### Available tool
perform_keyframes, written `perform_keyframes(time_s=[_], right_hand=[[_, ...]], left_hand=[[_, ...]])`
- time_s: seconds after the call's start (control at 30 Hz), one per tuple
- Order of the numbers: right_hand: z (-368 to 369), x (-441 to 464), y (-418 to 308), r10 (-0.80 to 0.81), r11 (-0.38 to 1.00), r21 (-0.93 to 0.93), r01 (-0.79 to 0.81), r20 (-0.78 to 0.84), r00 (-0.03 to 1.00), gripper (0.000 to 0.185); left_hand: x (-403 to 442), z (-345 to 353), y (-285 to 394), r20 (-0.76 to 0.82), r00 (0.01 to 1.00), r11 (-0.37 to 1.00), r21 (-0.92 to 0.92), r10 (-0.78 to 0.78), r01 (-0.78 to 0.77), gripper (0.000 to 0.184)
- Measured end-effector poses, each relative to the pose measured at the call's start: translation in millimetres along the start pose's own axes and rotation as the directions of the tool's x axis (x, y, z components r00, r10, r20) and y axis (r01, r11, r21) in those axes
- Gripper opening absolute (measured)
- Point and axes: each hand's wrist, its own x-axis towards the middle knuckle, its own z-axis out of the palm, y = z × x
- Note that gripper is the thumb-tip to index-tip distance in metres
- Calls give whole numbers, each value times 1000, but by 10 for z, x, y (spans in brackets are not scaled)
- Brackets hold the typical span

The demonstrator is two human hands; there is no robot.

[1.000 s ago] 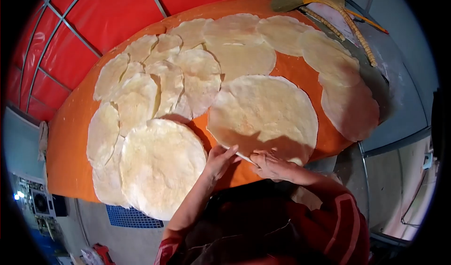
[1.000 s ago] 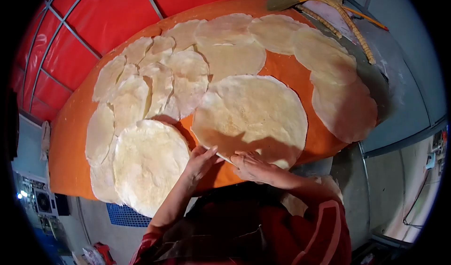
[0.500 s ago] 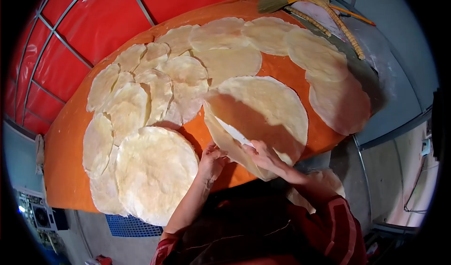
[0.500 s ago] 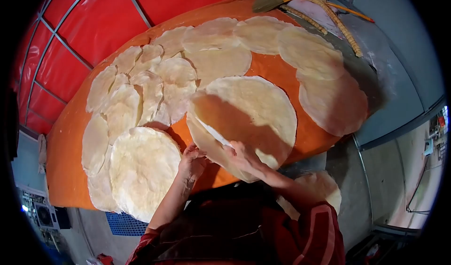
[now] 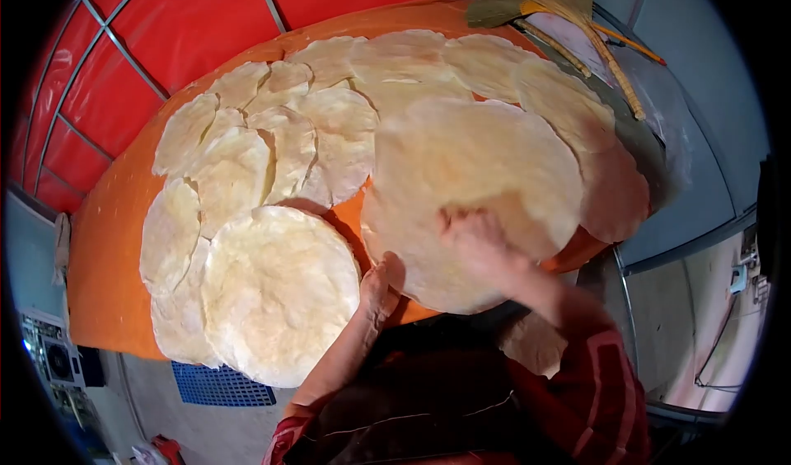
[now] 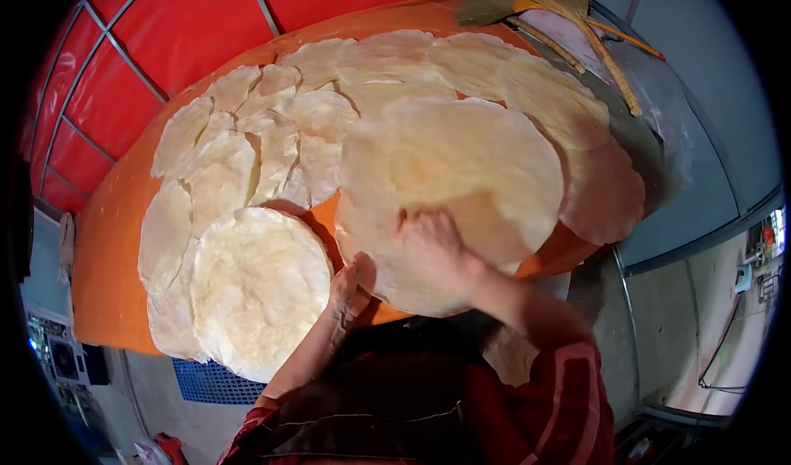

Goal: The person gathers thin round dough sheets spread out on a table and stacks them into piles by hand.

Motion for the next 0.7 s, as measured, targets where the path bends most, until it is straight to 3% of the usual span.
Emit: perform_keyframes(time_s=[0.03, 0.1, 0.13, 0.2, 0.3, 0.33, 0.37, 0.4, 0.43, 0.47, 0.5, 0.53, 0.57, 0.6, 0.67, 0.7], right_hand=[[240, -136, -171, -21, 1000, -2, 21, -26, 999, 15], [510, -342, -469, -24, 948, 317, 40, -54, 998, 19], [617, -348, -593, -11, 926, 368, -90, 263, 965, 32], [851, -511, -746, 9, 980, 195, -46, 184, 983, 44], [664, -512, -775, 88, 926, 310, -216, 377, 922, 56], [661, -567, -779, 104, 907, 357, -222, 322, 941, 59], [667, -639, -753, 123, 887, 403, -224, 262, 957, 63], [677, -683, -725, 141, 868, 447, -217, 197, 970, 67], [518, -707, -717, 186, 838, 443, -317, 314, 931, 71], [551, -823, -692, 178, 916, 329, -229, 177, 968, 68], [628, -976, -650, 138, 970, 199, -142, 34, 990, 64], [832, -1104, -620, 169, 986, 43, -164, -211, 963, 50], [850, -1127, -521, 236, 959, 239, -155, -364, 901, 40], [724, -1143, -419, 226, 972, 145, -187, -334, 915, 35], [488, -848, -485, 304, 917, 372, -141, -429, 851, 30], [379, -679, -562, 233, 929, 366, -57, -457, 859, 28]], left_hand=[[-73, 60, 48, 36, 999, 1000, 5, -8, 8, 36], [-58, 89, 79, 142, 990, 1000, 4, 0, 0, 43], [-23, 52, 59, 207, 978, 1000, -5, 12, -12, 46], [-47, 110, 107, 269, 963, 998, -68, 30, -12, 50], [-123, 374, 278, 222, 972, 984, -175, 71, -32, 50], [-83, 374, 292, 175, 980, 984, -163, 96, -67, 49], [-27, 372, 322, 131, 984, 983, -148, 124, -104, 47], [50, 374, 349, 115, 979, 986, 11, 166, -168, 42], [130, 369, 354, 98, 972, 959, 168, 213, -227, 36], [211, 354, 362, 80, 961, 907, 318, 266, -277, 31], [307, 349, 377, 89, 962, 949, 165, 257, -269, 15], [297, 473, 417, 55, 926, 817, 454, 374, -357, 10], [148, 644, 524, 129, 866, 777, 393, 484, -492, 10], [-90, 793, 673, 193, 787, 718, 326, 587, -615, 11], [-688, 803, 1067, 225, 765, 636, 443, 604, -632, 8], [-953, 719, 1268, 246, 758, 591, 501, 604, -633, 7]])
